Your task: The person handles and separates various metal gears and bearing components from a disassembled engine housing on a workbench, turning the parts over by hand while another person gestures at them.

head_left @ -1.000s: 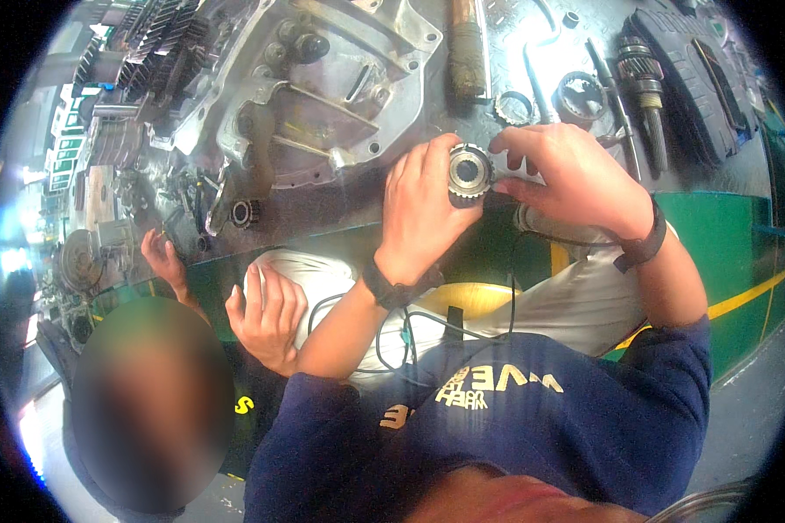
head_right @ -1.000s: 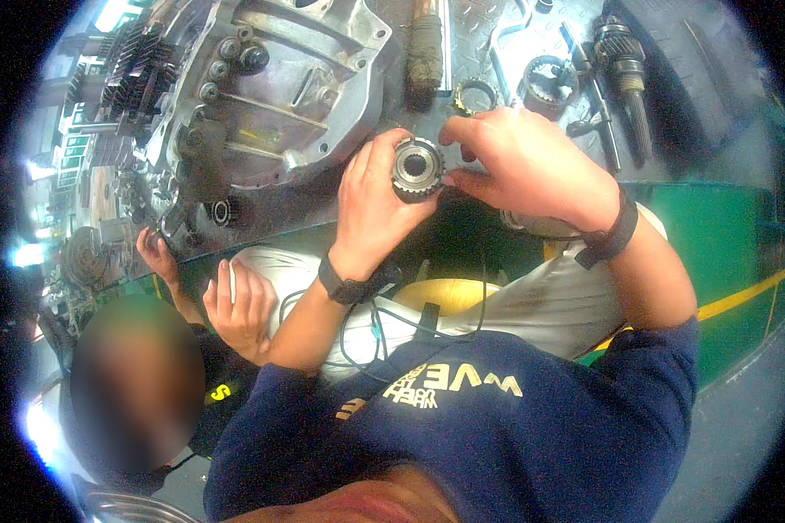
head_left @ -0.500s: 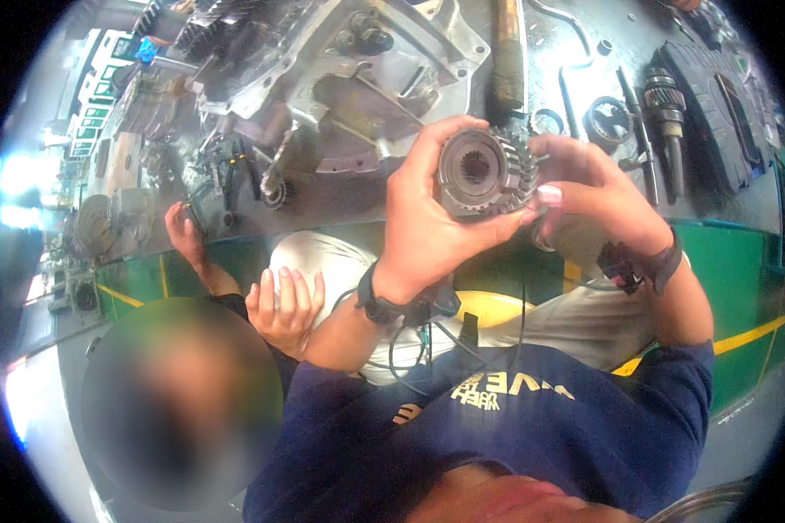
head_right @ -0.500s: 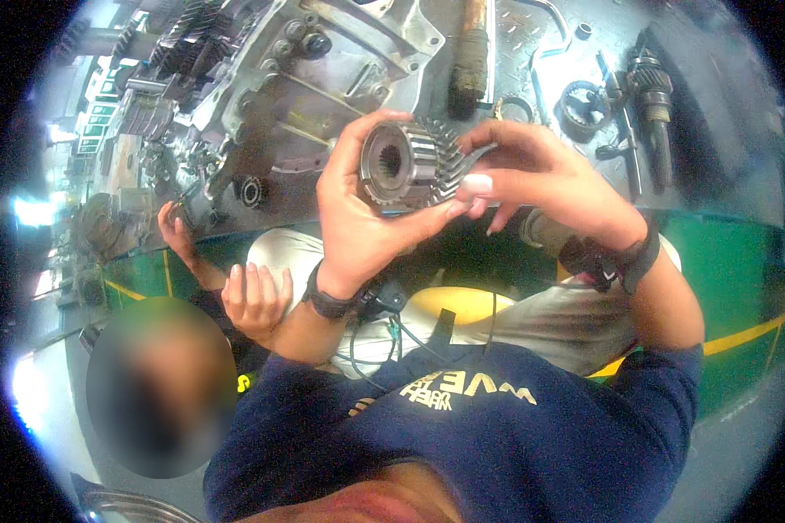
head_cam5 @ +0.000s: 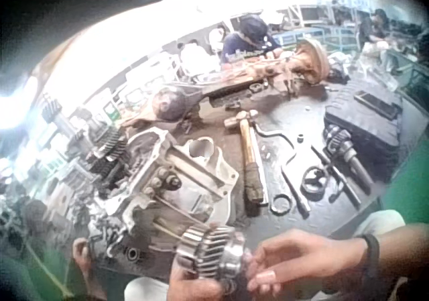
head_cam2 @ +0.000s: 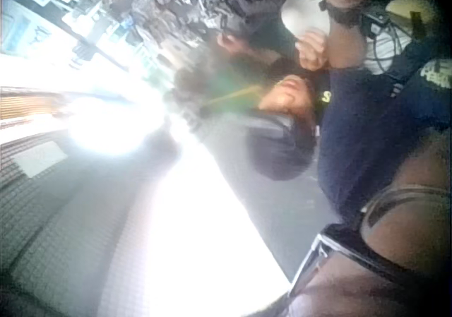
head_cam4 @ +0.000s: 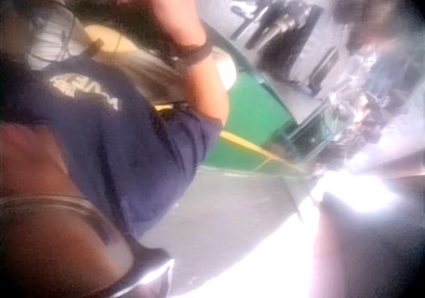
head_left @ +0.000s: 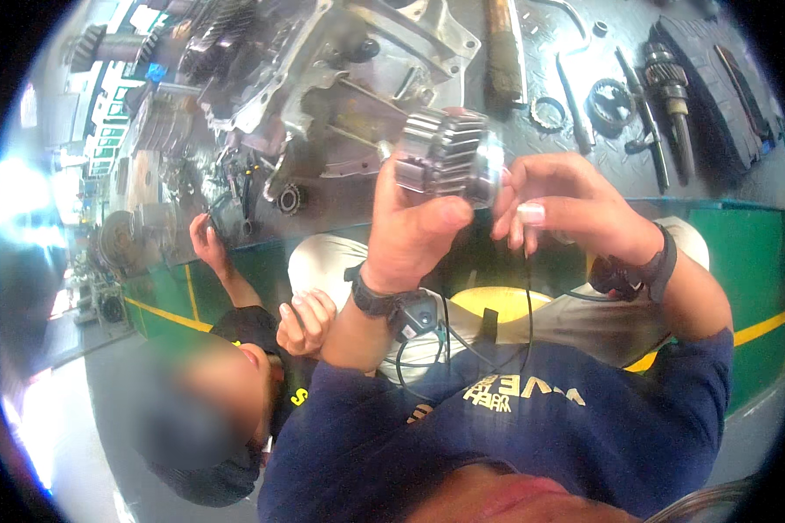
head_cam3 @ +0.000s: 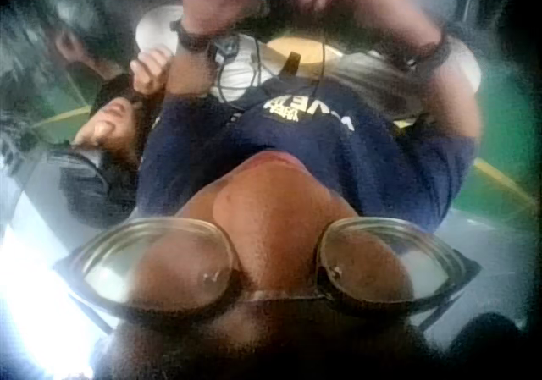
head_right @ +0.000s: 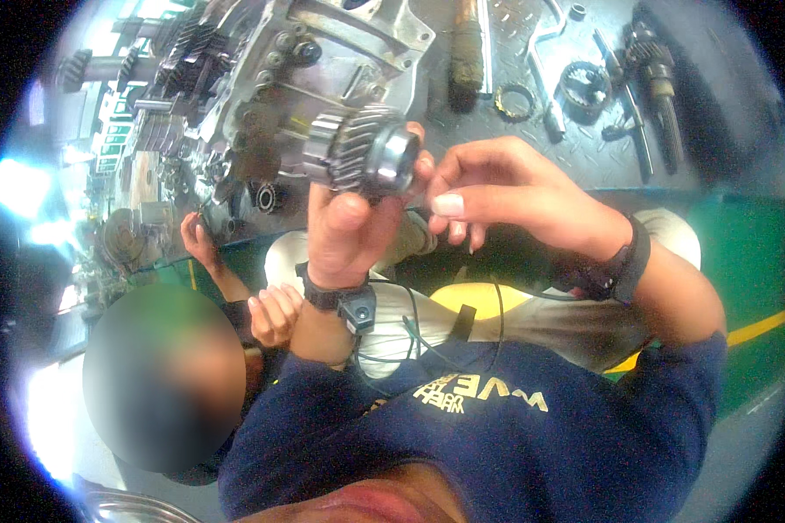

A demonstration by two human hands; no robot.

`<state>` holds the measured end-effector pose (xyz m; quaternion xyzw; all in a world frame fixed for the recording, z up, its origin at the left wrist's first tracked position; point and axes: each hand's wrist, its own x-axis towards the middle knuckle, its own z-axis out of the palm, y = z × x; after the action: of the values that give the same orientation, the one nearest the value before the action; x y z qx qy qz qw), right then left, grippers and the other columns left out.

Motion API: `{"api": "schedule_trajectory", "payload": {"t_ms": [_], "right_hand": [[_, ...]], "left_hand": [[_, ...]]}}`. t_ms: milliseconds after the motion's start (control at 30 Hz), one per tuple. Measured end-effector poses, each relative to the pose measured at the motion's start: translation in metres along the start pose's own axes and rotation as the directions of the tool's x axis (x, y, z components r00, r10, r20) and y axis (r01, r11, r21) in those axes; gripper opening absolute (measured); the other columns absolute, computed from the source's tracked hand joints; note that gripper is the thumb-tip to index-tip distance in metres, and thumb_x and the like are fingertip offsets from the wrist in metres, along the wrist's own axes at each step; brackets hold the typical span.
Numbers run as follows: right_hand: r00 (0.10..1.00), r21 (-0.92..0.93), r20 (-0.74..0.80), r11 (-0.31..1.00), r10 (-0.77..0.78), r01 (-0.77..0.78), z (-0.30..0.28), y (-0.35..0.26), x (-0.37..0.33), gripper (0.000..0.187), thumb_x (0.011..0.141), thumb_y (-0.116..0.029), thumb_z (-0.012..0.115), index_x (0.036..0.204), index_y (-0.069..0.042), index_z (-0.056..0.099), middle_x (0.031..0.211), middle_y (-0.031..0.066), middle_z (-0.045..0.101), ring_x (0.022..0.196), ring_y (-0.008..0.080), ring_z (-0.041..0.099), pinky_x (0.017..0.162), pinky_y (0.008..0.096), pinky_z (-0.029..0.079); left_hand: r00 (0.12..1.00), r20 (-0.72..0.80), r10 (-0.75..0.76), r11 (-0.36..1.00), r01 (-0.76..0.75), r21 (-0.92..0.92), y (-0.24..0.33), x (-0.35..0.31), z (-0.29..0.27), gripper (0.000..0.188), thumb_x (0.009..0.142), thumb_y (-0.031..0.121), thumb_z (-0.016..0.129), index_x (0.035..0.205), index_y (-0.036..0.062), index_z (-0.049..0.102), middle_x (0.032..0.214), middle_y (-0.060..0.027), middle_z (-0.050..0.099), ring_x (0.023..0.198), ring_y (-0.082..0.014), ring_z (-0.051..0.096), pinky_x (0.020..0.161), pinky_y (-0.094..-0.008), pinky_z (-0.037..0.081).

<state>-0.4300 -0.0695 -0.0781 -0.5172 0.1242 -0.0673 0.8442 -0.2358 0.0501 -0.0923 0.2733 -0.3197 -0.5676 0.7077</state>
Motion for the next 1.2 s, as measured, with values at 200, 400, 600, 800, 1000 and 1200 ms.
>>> {"api": "schedule_trajectory", "payload": {"t_ms": [200,400,600,800,1000,1200], "right_hand": [[0.996,-0.134,-0.075,0.99,-0.057,0.047,0.0,-0.008,-0.008,0.022,0.097,-0.019,0.074,0.108,-0.001,0.07,0.094,0.0023,0.071,0.083,0.0084,0.064,0.072,0.0241,0.052],[0.98,-0.301,-0.147,0.95,-0.134,0.084,0.001,-0.013,-0.01,0.022,0.093,-0.016,0.076,0.107,0.0,0.07,0.097,0.0032,0.071,0.09,0.0093,0.064,0.08,0.0266,0.051],[0.972,-0.318,-0.211,0.948,-0.106,0.035,0.001,-0.014,-0.01,0.019,0.092,-0.013,0.076,0.102,0.0,0.068,0.093,0.0039,0.07,0.085,0.0099,0.065,0.077,0.0261,0.052],[0.949,-0.301,-0.279,0.952,-0.147,0.059,0.004,-0.016,0.0,0.018,0.093,-0.008,0.074,0.105,0.001,0.064,0.091,0.0029,0.069,0.079,0.0099,0.065,0.069,0.0244,0.052],[0.951,-0.33,-0.269,0.942,-0.152,0.057,0.0,-0.014,0.012,0.016,0.093,-0.006,0.073,0.105,0.0,0.064,0.089,0.0037,0.068,0.079,0.0103,0.065,0.068,0.0253,0.053],[0.951,-0.384,-0.277,0.923,-0.137,0.021,-0.005,-0.012,0.019,0.016,0.092,-0.005,0.072,0.105,0.001,0.064,0.089,0.0036,0.067,0.078,0.0108,0.065,0.068,0.0255,0.053]], "left_hand": [[0.987,0.106,-0.117,0.98,0.133,-0.149,0.0,-0.001,-0.011,0.095,0.075,0.04,0.094,0.15,0.005,0.046,0.138,-0.0185,0.056,0.116,-0.0299,0.063,0.101,-0.0417,0.052],[0.982,-0.1,-0.159,0.955,0.179,0.236,0.005,-0.004,-0.009,0.093,0.073,0.035,0.096,0.146,0.0025,0.048,0.129,-0.0104,0.064,0.113,-0.0206,0.066,0.098,-0.0359,0.054],[0.981,-0.137,-0.138,0.955,0.168,0.244,0.005,0.002,0.005,0.087,0.075,0.022,0.095,0.145,0.0019,0.049,0.128,-0.0038,0.062,0.117,-0.0118,0.06,0.104,-0.031,0.048],[0.987,-0.091,-0.131,0.956,0.15,0.252,0.006,0.003,-0.001,0.081,0.078,0.02,0.094,0.143,0.0024,0.049,0.125,-0.0022,0.062,0.116,-0.0109,0.06,0.103,-0.0304,0.049],[0.99,-0.087,-0.113,0.963,0.13,0.235,0.003,0.005,-0.009,0.076,0.079,0.016,0.094,0.14,0.0025,0.05,0.125,-0.0024,0.062,0.116,-0.011,0.06,0.103,-0.0307,0.05],[0.992,-0.102,-0.072,0.938,0.102,0.331,0.0,0.007,-0.016,0.075,0.079,0.016,0.094,0.139,0.0023,0.051,0.125,-0.0029,0.062,0.116,-0.0105,0.06,0.102,-0.0306,0.051]]}}
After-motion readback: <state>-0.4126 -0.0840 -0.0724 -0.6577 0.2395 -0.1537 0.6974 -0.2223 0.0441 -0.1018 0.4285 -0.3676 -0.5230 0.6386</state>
